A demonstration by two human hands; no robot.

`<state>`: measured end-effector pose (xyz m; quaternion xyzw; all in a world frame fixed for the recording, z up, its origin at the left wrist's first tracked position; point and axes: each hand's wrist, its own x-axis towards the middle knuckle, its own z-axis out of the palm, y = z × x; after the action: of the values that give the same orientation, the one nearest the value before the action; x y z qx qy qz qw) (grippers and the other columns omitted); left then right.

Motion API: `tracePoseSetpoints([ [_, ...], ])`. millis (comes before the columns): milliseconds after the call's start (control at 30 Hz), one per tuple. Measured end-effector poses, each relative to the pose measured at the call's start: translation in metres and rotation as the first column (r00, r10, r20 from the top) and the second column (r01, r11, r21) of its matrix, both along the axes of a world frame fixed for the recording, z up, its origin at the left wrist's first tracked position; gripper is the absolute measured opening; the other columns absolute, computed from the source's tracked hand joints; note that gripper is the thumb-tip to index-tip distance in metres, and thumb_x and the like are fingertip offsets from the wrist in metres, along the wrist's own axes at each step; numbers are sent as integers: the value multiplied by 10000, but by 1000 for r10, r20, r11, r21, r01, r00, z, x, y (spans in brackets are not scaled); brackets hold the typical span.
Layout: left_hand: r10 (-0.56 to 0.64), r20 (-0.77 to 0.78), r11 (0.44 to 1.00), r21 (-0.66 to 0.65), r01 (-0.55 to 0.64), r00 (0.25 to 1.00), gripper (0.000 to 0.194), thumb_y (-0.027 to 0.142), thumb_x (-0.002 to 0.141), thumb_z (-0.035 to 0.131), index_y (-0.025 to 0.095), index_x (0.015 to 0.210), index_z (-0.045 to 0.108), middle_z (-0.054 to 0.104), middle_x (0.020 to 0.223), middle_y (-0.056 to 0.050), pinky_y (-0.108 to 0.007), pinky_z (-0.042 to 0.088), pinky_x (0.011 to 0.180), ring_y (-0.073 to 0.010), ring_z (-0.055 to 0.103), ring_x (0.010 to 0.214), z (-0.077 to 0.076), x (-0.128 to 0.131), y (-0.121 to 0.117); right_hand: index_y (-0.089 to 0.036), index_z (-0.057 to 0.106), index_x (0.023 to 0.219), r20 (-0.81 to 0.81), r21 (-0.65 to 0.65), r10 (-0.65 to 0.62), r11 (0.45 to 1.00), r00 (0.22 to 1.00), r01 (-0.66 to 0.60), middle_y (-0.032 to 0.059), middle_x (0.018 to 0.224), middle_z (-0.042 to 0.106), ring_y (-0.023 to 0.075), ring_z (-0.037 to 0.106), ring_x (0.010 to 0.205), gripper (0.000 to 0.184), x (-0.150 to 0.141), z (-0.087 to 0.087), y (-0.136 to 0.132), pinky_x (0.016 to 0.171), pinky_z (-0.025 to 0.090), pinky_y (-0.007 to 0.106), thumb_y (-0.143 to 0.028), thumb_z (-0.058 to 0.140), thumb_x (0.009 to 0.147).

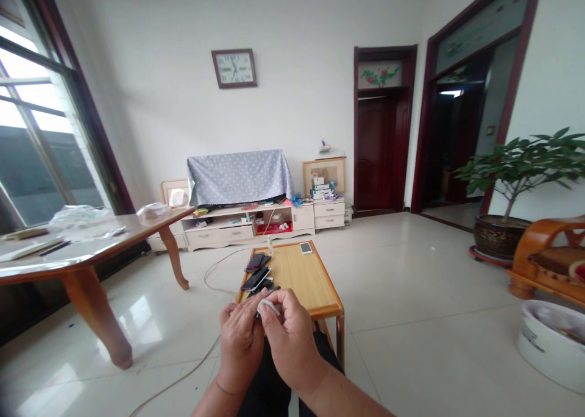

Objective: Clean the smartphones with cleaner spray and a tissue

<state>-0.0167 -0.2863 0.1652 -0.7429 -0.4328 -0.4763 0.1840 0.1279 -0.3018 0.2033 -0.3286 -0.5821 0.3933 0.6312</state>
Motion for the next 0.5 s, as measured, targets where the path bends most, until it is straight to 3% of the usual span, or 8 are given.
tracePoseSetpoints([
  [167, -42, 64, 997, -57, 46, 997, 404, 168, 945, 560, 285, 1330, 594, 732, 1217, -62, -393, 416, 913, -207, 692, 1053, 0, 3, -1, -200, 587, 939, -179, -113, 12, 993, 984, -32, -33, 713, 563, 94, 447, 539, 347, 8, 3, 17, 494, 389, 208, -534, 665, 890],
  [300, -106, 312, 970, -178, 168, 944, 332, 273, 960, 574, 289, 1286, 637, 738, 1186, -51, -381, 484, 932, -212, 687, 1057, 1, 9, -2, -181, 640, 1003, -226, -152, 125, 975, 966, -161, -27, 720, 563, 88, 441, 548, 392, 15, 3, 25, 505, 361, 201, -559, 657, 899],
  [400, -145, 545, 901, -272, 337, 826, 320, 361, 959, 577, 256, 1248, 667, 741, 1177, -58, -388, 521, 957, -233, 682, 1091, 6, 14, -2, -198, 691, 1084, -109, -98, 150, 982, 983, -160, 1, 776, 604, 120, 491, 608, 409, 18, -1, 26, 550, 411, 227, -564, 635, 911],
  [500, -167, 750, 814, -261, 518, 640, 352, 414, 932, 616, 225, 1220, 683, 738, 1193, -62, -399, 526, 1004, -253, 669, 1141, 14, 20, -4, -225, 744, 1015, 72, 47, -30, 999, 997, 27, 36, 868, 646, 181, 578, 778, 346, 24, -5, 30, 714, 491, 293, -538, 638, 910],
])
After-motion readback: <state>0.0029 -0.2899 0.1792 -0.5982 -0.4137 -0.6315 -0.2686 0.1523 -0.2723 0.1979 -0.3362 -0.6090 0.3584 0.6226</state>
